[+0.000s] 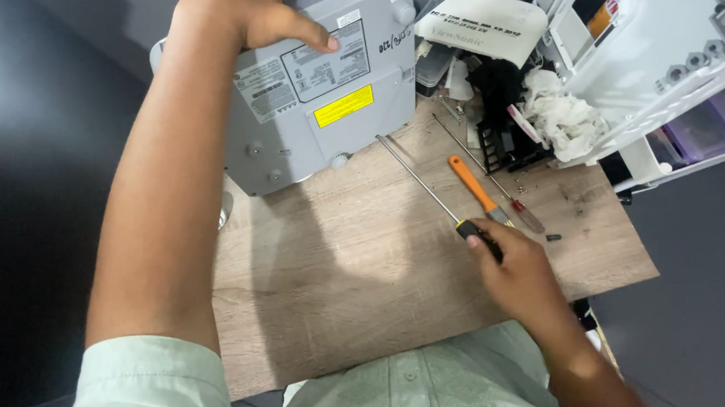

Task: Disassembling a projector using a screwdriver to remove screws and prying the casing open for inspection.

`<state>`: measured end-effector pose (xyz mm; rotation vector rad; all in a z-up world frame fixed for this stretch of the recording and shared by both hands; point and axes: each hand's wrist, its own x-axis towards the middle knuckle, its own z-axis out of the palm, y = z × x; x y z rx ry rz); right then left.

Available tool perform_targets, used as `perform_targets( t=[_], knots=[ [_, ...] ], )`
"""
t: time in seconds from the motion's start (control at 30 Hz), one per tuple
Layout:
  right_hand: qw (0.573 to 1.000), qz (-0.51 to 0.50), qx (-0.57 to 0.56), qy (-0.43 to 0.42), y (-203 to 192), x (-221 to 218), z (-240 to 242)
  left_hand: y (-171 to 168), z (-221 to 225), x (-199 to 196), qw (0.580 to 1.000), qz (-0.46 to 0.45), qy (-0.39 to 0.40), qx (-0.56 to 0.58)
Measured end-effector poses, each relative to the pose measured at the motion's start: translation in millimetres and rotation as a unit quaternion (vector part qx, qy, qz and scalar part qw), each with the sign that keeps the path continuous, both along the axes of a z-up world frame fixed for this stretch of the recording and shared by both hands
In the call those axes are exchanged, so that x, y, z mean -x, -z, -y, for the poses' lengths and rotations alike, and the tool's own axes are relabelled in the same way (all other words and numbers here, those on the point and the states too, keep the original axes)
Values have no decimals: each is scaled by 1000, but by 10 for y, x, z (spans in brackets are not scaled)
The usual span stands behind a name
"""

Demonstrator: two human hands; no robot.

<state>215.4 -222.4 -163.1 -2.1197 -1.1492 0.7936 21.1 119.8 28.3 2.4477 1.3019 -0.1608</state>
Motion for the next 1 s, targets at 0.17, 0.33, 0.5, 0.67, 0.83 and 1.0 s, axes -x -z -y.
perform_targets(
  t=[0.17, 0.33, 0.5, 0.67, 0.83, 1.0],
  knots=[
    [842, -534, -19, 75, 333, -147, -143, 31, -64, -18, 999, -29, -4, -25],
    [833, -550, -29, 51, 294, 42, -299, -13, 39, -13, 999, -33, -35, -8],
    [964, 223, -86, -118, 186, 161, -210, 86, -49, -16, 999, -28, 7, -46],
    [915, 390, -13, -102, 58, 372, -224, 18, 36, -12, 999, -12, -9, -29],
    [925, 372, -6, -72, 141, 302, -229, 63, -3, -23, 999, -31, -15, -35],
    [871, 478, -100, -59, 92, 388, -196, 40, 9, -15, 999, -15, -29, -20]
  ],
)
